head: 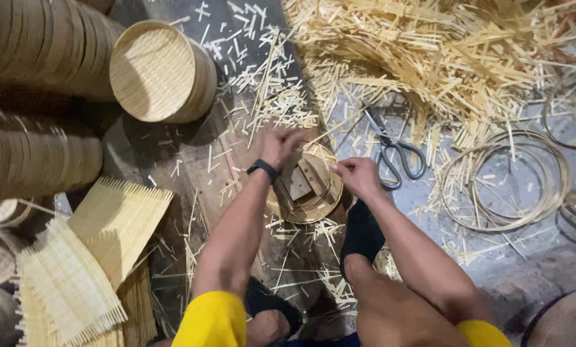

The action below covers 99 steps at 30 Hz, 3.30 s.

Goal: The person constructs bamboo steamer baskets by placing a circular wooden frame onto a woven bamboo mat, cutting around the frame with shears, and سپس placing the resulting circular base into a cylindrical bamboo basket wall.

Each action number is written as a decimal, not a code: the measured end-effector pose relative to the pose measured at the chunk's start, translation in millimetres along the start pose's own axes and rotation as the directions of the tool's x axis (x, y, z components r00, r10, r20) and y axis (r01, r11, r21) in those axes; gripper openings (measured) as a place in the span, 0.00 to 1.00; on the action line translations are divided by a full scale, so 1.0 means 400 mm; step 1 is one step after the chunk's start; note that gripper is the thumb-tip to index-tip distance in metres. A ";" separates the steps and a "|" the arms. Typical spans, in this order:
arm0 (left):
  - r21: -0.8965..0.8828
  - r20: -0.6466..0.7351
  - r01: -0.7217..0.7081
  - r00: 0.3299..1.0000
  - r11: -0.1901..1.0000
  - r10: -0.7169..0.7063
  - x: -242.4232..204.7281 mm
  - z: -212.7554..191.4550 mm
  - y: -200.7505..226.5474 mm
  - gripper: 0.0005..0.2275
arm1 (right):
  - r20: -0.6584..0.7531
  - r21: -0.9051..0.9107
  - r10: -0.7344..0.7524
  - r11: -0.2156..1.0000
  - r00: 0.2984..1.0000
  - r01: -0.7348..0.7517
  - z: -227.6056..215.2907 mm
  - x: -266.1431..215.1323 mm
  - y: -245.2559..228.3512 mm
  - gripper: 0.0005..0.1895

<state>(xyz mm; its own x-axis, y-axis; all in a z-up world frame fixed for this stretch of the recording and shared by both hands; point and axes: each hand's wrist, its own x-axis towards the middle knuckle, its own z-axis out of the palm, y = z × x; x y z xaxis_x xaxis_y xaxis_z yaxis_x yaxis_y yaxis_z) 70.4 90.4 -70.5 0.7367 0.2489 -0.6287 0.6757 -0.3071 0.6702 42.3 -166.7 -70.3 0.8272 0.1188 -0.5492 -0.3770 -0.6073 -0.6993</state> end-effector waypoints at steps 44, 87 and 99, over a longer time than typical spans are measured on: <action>-0.701 0.017 0.326 0.897 0.634 -0.442 -0.402 0.117 -0.265 0.12 | 0.231 -0.035 0.219 0.976 0.948 -0.217 0.000 -0.128 -0.041 0.25; -0.831 -0.252 -0.026 0.909 0.556 -0.333 -0.295 -0.056 -0.389 0.18 | 0.023 0.935 -0.309 0.342 0.951 0.088 -0.217 -0.239 -0.055 0.40; 0.755 0.472 -0.656 0.575 0.030 0.668 -0.321 -0.247 -0.225 0.23 | -0.009 0.885 -0.254 0.448 0.967 0.126 -0.200 -0.235 -0.042 0.42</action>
<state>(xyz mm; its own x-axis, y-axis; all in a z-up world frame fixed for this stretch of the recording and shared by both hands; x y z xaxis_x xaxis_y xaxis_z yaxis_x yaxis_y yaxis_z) -82.4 176.7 -11.2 0.8625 -0.4961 -0.0998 -0.4823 -0.8656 0.1350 4.2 -230.6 29.5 0.8996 0.2616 -0.3497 -0.4335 0.4383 -0.7874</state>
